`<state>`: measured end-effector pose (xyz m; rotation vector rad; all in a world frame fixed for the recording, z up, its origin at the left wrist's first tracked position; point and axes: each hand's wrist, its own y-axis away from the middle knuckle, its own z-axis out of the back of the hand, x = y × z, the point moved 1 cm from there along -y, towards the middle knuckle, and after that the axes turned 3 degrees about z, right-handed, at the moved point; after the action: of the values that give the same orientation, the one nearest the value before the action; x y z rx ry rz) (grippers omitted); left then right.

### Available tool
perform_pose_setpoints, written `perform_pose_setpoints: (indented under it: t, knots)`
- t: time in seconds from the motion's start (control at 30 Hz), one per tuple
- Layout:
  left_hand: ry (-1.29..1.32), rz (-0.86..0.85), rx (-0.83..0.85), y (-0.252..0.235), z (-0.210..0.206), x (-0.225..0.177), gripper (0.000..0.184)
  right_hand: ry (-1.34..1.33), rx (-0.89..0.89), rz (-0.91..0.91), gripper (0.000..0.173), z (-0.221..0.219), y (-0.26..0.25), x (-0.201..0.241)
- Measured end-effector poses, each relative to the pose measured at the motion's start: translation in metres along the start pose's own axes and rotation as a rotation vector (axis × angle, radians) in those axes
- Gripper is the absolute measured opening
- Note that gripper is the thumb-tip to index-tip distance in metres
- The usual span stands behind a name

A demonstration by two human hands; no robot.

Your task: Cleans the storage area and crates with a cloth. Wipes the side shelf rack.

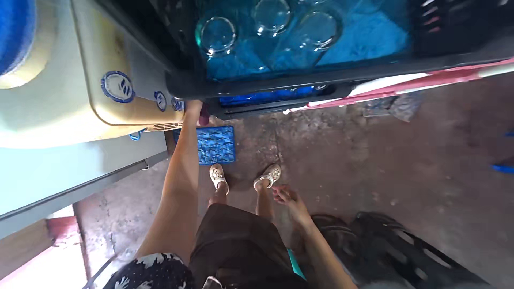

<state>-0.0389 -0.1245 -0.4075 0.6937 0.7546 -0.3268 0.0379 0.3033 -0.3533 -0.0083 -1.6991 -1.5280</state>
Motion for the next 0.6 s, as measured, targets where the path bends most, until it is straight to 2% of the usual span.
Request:
perform_pose_setpoints:
  t: [0.07,0.17,0.23,0.3,0.37,0.47,0.5,0.57,0.6]
  knots:
    - [0.354,-0.073,-0.071,0.027,-0.009,0.017,0.043,-0.023,0.0,-0.005,0.028,0.018,-0.001,-0.003]
    - [0.712,-0.05,-0.164,0.068,-0.037,0.029,0.049,-0.079,-0.003,-0.019,0.027,0.046,-0.002,-0.005]
    - [0.798,0.056,-0.209,0.101,-0.059,0.021,0.051,-0.109,-0.011,-0.018,0.025,0.064,-0.003,-0.005]
    - [0.739,0.1,-0.166,0.133,-0.084,0.019,0.047,-0.111,0.008,0.003,0.025,0.082,-0.006,-0.002]
    - [0.62,0.111,-0.053,0.173,-0.115,0.011,0.047,-0.131,0.053,0.081,0.035,0.096,-0.007,0.002]
    - [0.474,0.123,0.263,0.256,-0.155,-0.032,0.043,-0.243,0.109,0.159,0.073,0.109,-0.007,0.023]
    - [0.447,0.139,0.419,0.285,-0.161,-0.049,0.045,-0.277,0.11,0.149,0.075,0.11,-0.005,0.034]
    - [0.423,0.122,0.756,0.328,-0.169,-0.069,0.05,-0.297,0.07,0.157,0.063,0.109,-0.003,0.049]
    - [0.391,0.061,0.875,0.339,-0.171,-0.07,0.054,-0.297,0.06,0.196,0.058,0.109,-0.005,0.05]
